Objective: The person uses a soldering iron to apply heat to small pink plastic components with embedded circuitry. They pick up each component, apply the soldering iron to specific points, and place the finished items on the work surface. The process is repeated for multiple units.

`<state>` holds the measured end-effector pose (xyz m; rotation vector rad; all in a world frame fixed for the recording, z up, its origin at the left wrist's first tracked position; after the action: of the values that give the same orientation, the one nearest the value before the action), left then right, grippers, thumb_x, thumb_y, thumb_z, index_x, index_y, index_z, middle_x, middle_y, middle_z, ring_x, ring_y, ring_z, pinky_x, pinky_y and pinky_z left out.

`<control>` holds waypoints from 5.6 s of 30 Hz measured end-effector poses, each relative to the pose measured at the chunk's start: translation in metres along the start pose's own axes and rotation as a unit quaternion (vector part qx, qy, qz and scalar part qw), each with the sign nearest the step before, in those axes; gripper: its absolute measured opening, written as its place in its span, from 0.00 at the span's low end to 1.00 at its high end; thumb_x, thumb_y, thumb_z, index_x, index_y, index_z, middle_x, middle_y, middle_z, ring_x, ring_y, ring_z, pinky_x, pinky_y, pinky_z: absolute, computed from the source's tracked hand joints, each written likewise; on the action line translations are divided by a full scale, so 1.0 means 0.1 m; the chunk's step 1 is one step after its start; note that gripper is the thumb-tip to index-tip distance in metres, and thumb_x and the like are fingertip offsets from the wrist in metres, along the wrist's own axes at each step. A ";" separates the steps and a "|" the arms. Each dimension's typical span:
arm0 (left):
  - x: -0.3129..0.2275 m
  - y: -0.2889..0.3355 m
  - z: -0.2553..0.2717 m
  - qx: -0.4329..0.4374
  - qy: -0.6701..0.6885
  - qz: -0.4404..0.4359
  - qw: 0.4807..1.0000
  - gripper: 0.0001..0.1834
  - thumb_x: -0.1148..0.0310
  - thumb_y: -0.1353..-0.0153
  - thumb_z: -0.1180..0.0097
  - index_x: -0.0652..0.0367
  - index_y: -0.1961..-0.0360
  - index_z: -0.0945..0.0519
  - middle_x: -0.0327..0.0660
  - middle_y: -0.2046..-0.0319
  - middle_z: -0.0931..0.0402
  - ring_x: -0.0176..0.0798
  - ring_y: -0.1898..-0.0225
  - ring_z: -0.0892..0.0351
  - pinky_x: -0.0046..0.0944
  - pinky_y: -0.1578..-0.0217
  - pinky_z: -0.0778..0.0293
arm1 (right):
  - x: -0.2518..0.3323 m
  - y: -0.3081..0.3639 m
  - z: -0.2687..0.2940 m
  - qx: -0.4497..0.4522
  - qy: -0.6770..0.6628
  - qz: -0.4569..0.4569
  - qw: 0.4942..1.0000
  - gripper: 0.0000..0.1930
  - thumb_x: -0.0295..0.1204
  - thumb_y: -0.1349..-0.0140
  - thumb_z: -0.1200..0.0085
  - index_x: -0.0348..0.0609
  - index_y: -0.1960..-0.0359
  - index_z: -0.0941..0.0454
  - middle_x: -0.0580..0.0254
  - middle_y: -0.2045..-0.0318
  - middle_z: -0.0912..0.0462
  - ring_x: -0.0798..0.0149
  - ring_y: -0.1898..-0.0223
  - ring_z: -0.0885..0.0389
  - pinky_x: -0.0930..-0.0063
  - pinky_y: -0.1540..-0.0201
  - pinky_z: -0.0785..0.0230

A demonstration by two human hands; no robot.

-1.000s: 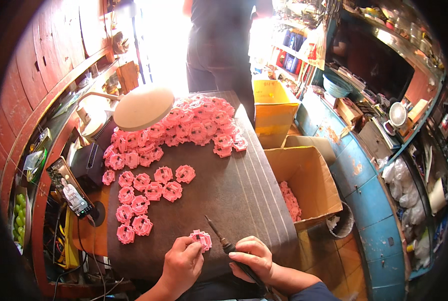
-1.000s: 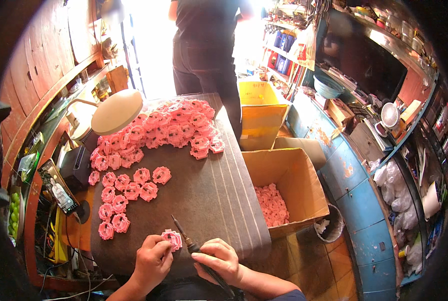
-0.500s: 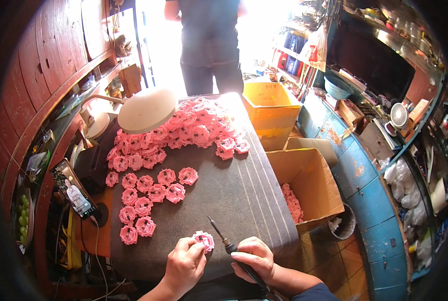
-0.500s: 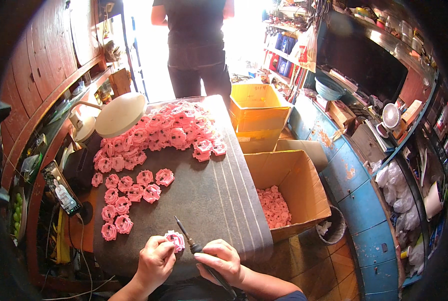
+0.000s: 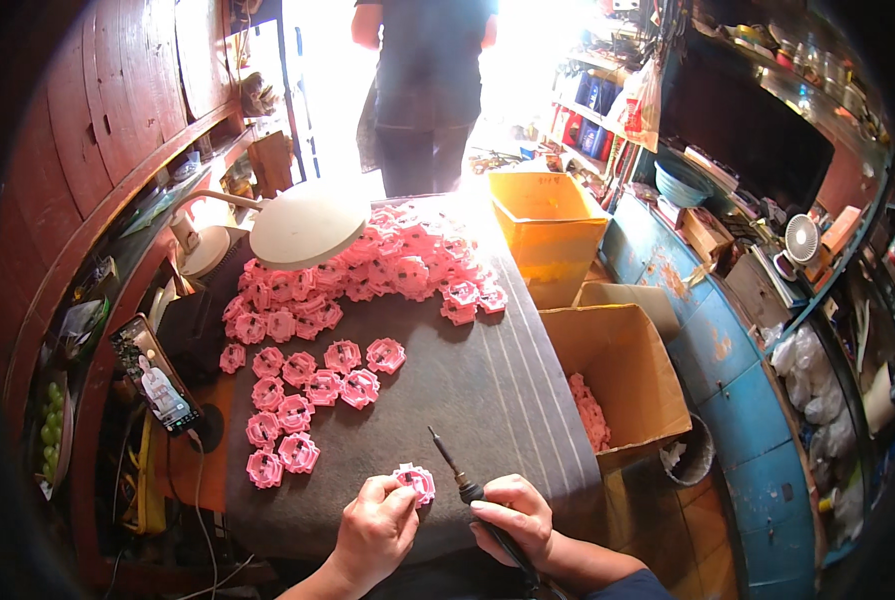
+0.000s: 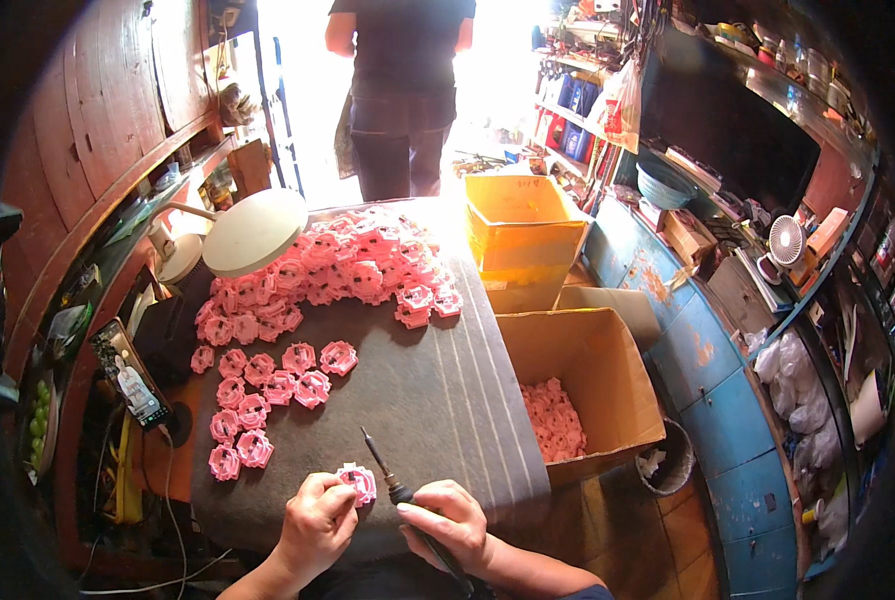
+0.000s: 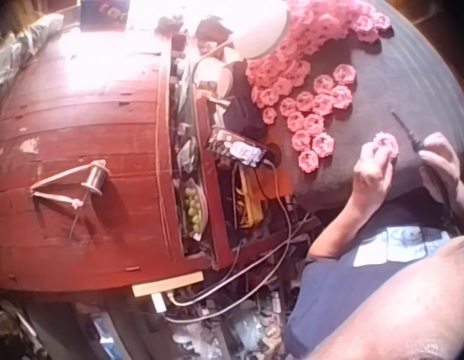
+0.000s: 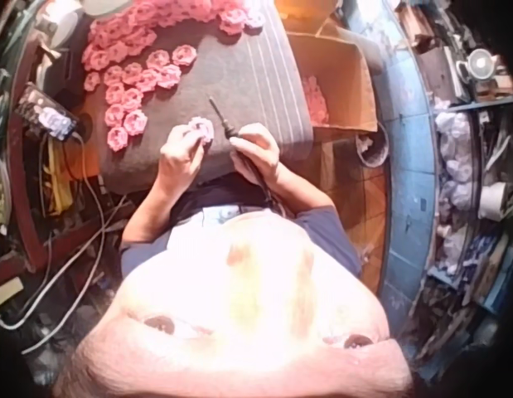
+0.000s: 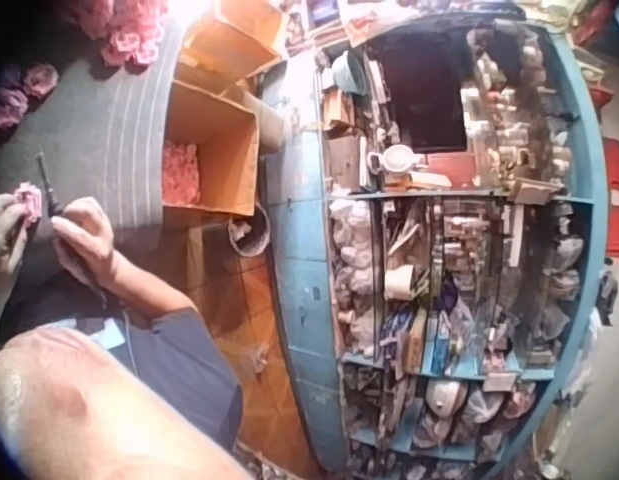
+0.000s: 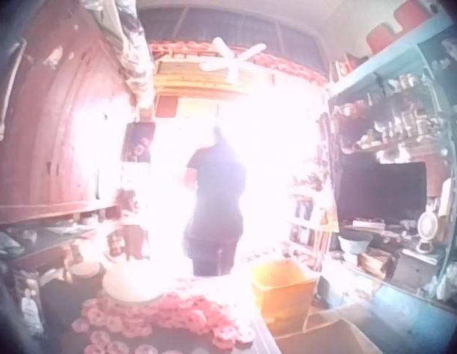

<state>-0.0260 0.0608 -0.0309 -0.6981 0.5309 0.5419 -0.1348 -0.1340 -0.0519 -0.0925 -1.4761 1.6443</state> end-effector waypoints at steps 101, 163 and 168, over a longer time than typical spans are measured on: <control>0.05 0.22 0.12 0.009 -0.146 -0.048 0.988 0.30 0.69 0.45 0.31 0.61 0.39 0.20 0.44 0.41 0.23 0.50 0.42 0.26 0.51 0.39 0.35 | 0.06 -0.30 -0.26 0.173 0.120 -0.012 0.977 0.31 0.28 0.47 0.27 0.43 0.41 0.26 0.45 0.51 0.17 0.40 0.54 0.20 0.48 0.51 0.25; 0.14 0.07 0.08 -0.048 0.065 -0.029 0.996 0.18 0.79 0.42 0.31 0.62 0.49 0.14 0.47 0.53 0.20 0.53 0.51 0.18 0.49 0.51 0.21 | -0.01 -0.32 -0.52 0.142 0.044 -0.055 0.987 0.23 0.12 0.42 0.38 0.37 0.45 0.26 0.51 0.61 0.17 0.50 0.71 0.20 0.59 0.68 0.27; 0.17 0.02 0.03 -0.044 0.070 -0.026 0.996 0.17 0.78 0.42 0.30 0.63 0.50 0.14 0.48 0.57 0.20 0.52 0.58 0.16 0.47 0.57 0.19 | 0.00 -0.31 -0.51 0.129 0.016 -0.090 0.987 0.20 0.12 0.40 0.39 0.36 0.46 0.26 0.51 0.63 0.17 0.52 0.70 0.18 0.62 0.66 0.25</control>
<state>-0.0136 0.0689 -0.0401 -0.8368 0.6213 0.4728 -0.0876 -0.0988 -0.0414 0.1548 -1.1988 1.6619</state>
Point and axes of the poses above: each hand's wrist, its own y-axis away from the middle knuckle, its own z-axis out of the back of the hand, x = y × z, the point moved 1 cm from there along -y, towards the middle knuckle
